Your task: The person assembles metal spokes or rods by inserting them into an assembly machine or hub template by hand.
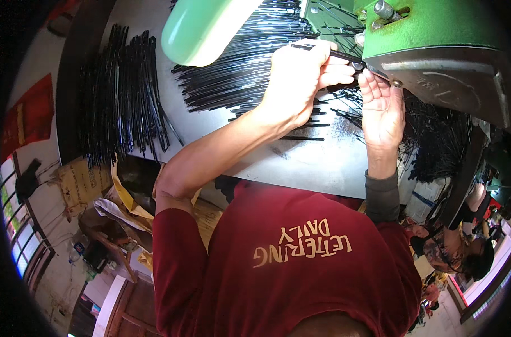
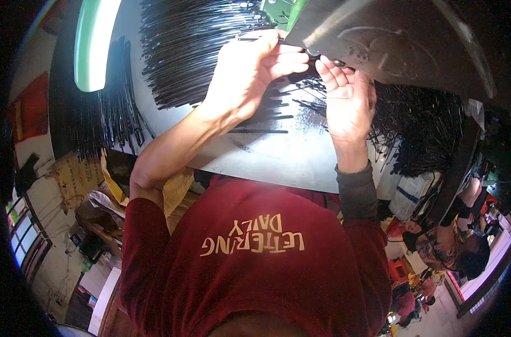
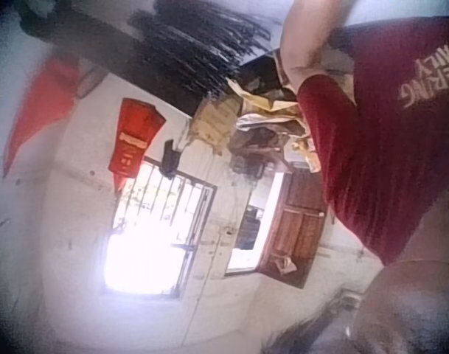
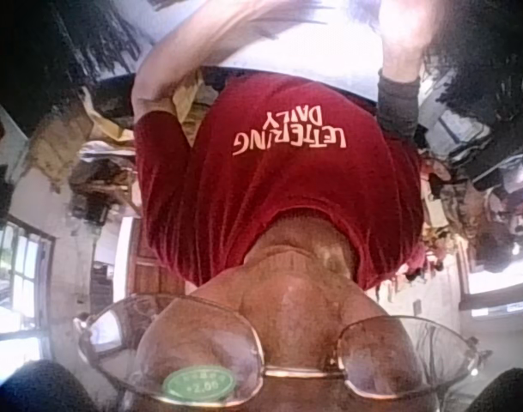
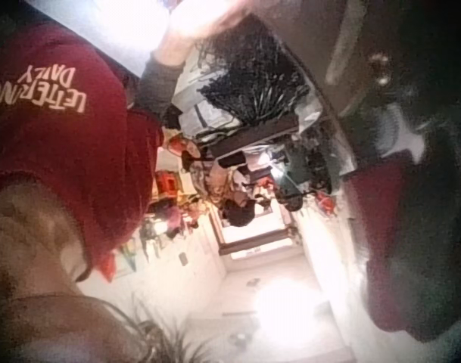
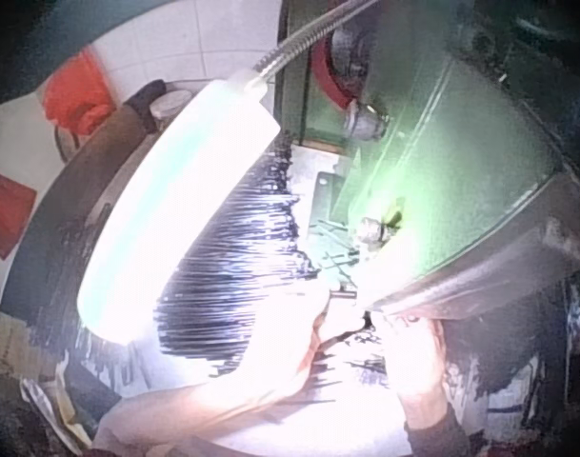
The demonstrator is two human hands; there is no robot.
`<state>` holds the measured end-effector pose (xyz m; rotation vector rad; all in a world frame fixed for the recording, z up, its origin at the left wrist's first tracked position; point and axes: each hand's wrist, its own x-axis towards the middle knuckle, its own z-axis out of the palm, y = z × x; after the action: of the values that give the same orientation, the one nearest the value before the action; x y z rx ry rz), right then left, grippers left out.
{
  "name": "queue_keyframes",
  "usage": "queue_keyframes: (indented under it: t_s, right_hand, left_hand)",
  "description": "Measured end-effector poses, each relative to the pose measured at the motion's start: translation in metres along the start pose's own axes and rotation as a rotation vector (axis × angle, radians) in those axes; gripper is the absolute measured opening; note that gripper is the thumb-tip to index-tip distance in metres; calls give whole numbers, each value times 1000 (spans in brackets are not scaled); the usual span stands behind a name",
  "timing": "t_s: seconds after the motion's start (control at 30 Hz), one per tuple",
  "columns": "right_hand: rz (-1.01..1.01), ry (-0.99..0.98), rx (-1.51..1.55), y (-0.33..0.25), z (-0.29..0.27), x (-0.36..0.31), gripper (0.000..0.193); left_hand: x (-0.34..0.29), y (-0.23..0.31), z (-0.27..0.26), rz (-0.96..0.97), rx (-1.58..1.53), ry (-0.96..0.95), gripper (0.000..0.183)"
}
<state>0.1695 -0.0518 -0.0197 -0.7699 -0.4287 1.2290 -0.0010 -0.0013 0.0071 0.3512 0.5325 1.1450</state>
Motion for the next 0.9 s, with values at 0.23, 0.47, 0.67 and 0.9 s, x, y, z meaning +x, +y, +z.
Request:
queue_keyframes:
  t_s: [0.23, 0.47, 0.67, 0.9]
  right_hand:
    - [13, -196, 98, 0, -23, 1, 33]
    - [86, -101, 26, -19, 9, -19, 26]
    - [264, -383, -1269, -107, -36, -57, 17]
    - [-909, 127, -2131, -172, -87, -11, 10]
  left_hand:
    - [3, 3, 1, 75, 295, -120, 17]
    - [1, 9, -6, -17, 245, -171, 16]
    - [-30, 12, -14, -182, 351, -146, 40]
    - [-47, -22, 6, -385, 295, -169, 16]
